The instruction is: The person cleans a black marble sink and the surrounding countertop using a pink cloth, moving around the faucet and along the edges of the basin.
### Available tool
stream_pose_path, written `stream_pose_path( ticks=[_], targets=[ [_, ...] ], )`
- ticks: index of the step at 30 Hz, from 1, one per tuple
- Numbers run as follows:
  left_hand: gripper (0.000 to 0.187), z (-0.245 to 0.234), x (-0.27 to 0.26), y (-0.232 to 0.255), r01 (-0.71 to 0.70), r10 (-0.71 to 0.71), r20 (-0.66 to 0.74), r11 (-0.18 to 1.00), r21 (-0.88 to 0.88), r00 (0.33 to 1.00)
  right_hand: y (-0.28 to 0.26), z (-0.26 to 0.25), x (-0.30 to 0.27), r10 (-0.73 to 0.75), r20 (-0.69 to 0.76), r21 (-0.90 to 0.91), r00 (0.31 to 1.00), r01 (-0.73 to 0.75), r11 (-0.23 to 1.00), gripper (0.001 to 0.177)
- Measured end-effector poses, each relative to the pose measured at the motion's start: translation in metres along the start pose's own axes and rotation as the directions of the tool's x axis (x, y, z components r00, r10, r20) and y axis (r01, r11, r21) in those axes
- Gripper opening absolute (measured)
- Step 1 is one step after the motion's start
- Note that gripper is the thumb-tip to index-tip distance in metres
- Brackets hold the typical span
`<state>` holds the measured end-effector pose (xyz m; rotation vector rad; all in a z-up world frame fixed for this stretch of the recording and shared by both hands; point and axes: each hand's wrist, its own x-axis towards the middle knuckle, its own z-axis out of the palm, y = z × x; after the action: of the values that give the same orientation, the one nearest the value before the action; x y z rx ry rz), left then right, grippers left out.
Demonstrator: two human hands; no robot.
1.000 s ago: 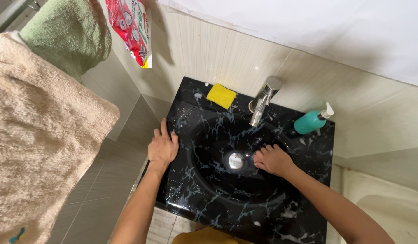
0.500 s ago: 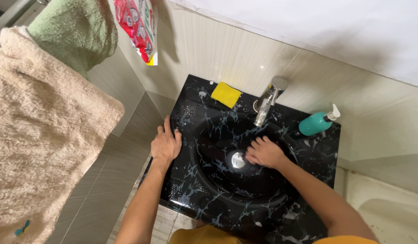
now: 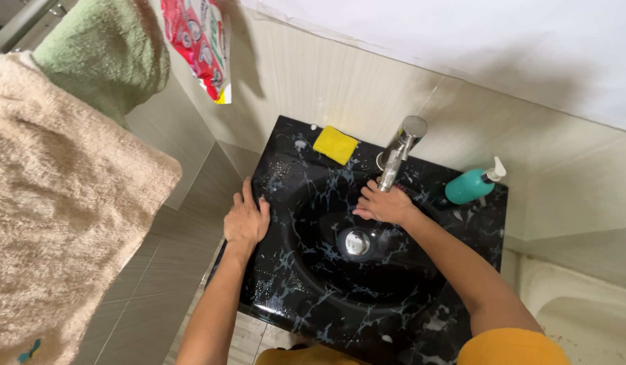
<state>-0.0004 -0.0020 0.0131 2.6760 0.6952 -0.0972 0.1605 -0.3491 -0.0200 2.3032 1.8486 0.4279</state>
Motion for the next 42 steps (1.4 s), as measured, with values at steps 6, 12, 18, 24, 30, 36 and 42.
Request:
stream_pose_path(
  ticks=[6,12,18,24,30,36,42],
  targets=[
    [0.071,0.0,0.0,0.0,-0.03,0.029,-0.037,0.999,-0.011,0.999,-0.003,-0.042,-0.065,-0.013,0.117,0.137,0.993,-0.003,0.991,0.048],
    [0.071,0.006,-0.001,0.0,-0.018,0.018,-0.033,1.0,0.013,0.999,0.009,-0.059,-0.081,0.077,0.12,0.109,0.99,-0.091,0.99,0.055],
    [0.072,0.008,0.001,-0.001,-0.01,0.009,-0.055,1.0,-0.01,0.998,0.024,-0.025,-0.016,0.041,-0.042,0.07,0.998,-0.038,0.997,0.055],
    [0.071,0.0,-0.001,0.003,0.014,-0.014,-0.013,1.0,-0.017,1.0,0.017,-0.007,0.008,0.08,0.032,0.07,0.996,-0.082,0.994,0.053],
    [0.071,0.001,0.001,0.002,-0.007,0.007,-0.047,1.0,-0.013,0.999,-0.001,-0.037,-0.055,0.271,-0.07,-0.007,0.96,-0.272,0.962,0.052],
    [0.071,0.009,-0.001,-0.006,-0.039,0.038,-0.048,0.999,-0.03,0.998,-0.077,-0.08,-0.111,0.675,0.207,-0.017,0.709,-0.687,0.727,0.06],
    [0.064,0.031,0.005,-0.018,-0.131,0.124,-0.163,0.991,-0.033,0.979,-0.128,-0.108,-0.091,0.471,0.765,0.205,0.438,-0.86,0.467,0.072]
  ],
)
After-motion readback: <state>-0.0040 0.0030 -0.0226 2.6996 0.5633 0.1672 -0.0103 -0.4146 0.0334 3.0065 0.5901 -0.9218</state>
